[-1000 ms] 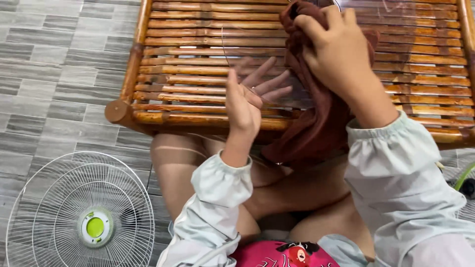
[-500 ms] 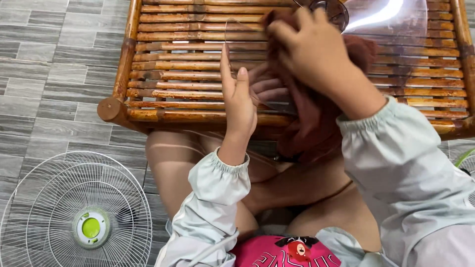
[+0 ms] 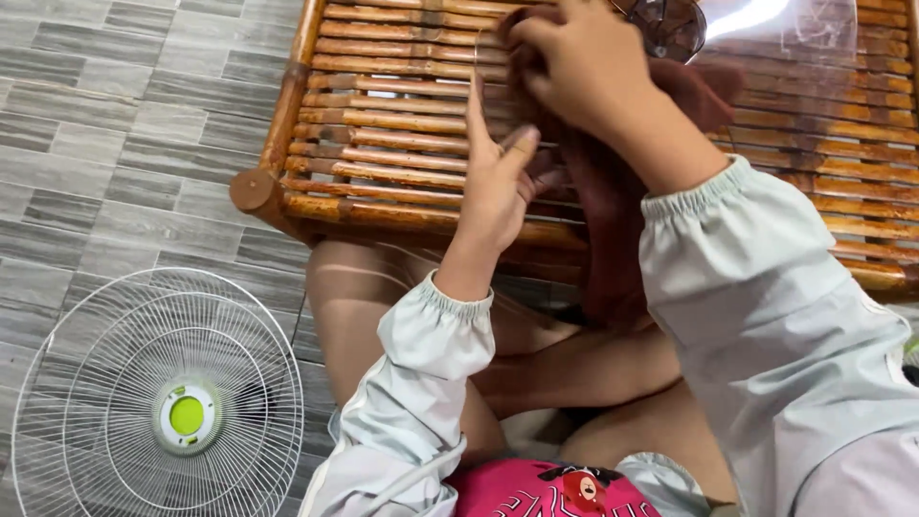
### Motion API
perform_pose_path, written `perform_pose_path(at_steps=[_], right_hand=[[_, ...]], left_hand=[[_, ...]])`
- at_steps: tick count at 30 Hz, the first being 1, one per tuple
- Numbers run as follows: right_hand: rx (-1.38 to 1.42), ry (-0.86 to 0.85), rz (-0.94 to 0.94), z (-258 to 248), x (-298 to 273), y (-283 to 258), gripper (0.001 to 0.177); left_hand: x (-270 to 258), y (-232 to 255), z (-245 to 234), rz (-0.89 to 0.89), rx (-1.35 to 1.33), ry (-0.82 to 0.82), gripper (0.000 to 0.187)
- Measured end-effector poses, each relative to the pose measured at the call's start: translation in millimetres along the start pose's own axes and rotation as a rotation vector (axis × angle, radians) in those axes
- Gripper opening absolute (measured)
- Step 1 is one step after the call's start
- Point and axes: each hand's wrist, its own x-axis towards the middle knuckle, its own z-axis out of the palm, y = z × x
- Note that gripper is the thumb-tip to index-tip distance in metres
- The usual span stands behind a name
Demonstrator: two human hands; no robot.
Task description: Cleaning a plastic fan blade assembly with a cloth
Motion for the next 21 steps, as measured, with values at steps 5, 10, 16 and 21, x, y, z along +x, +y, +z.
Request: perform_pose_path(at_steps=[5, 10, 16, 21], right_hand=[[-0.200, -0.014, 0.097, 9, 15, -1, 0.028], [0.300, -0.006, -0.192, -26, 23, -45, 0.030], [-0.016, -0.137, 0.088, 21, 33, 3, 0.042], [-0.035, -0.106, 0.045, 13, 32, -11, 0.044]], left_hand=[[1, 2, -1, -0.049, 0.026, -0.008, 0.098], [9, -13, -7, 0.069, 0.040, -0.015, 0.102], [6, -3, -16, -0.032, -0.032, -0.038, 0.107], [6, -5, -18, 0.015, -0.104, -0.054, 0.109]])
